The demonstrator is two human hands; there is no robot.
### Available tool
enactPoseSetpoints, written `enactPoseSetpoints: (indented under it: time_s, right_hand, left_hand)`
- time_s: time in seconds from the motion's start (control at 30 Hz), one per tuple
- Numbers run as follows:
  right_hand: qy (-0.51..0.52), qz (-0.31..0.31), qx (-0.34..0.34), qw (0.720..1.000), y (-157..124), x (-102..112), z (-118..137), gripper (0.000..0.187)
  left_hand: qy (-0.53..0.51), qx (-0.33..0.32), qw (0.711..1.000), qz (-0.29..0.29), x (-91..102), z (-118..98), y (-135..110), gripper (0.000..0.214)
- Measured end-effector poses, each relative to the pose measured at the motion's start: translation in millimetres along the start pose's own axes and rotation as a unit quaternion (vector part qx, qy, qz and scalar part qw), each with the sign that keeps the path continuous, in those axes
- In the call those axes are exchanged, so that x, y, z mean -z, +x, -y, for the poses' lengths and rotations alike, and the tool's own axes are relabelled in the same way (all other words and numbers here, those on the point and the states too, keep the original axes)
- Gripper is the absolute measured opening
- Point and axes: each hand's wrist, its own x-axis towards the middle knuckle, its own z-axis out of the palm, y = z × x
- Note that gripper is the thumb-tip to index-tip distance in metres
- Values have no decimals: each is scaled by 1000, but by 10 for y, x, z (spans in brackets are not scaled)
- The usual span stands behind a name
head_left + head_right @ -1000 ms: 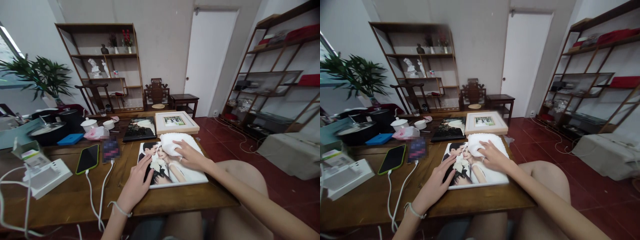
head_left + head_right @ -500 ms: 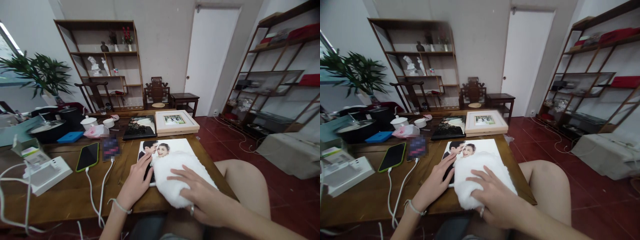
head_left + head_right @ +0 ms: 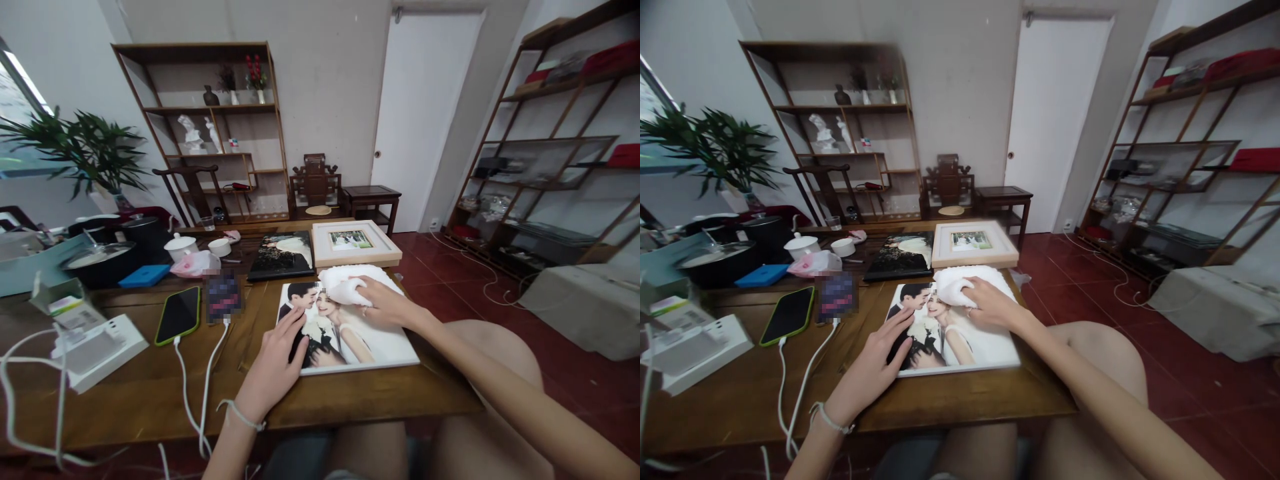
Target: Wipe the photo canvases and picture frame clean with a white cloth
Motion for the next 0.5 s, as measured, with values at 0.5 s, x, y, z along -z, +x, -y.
enactPoseSetpoints:
  time_s: [0.5]
  right_hand:
    - [22, 101, 36, 994, -837, 275, 936, 27]
  left_hand:
    - [-2, 11, 1000, 7, 0, -18, -2, 37]
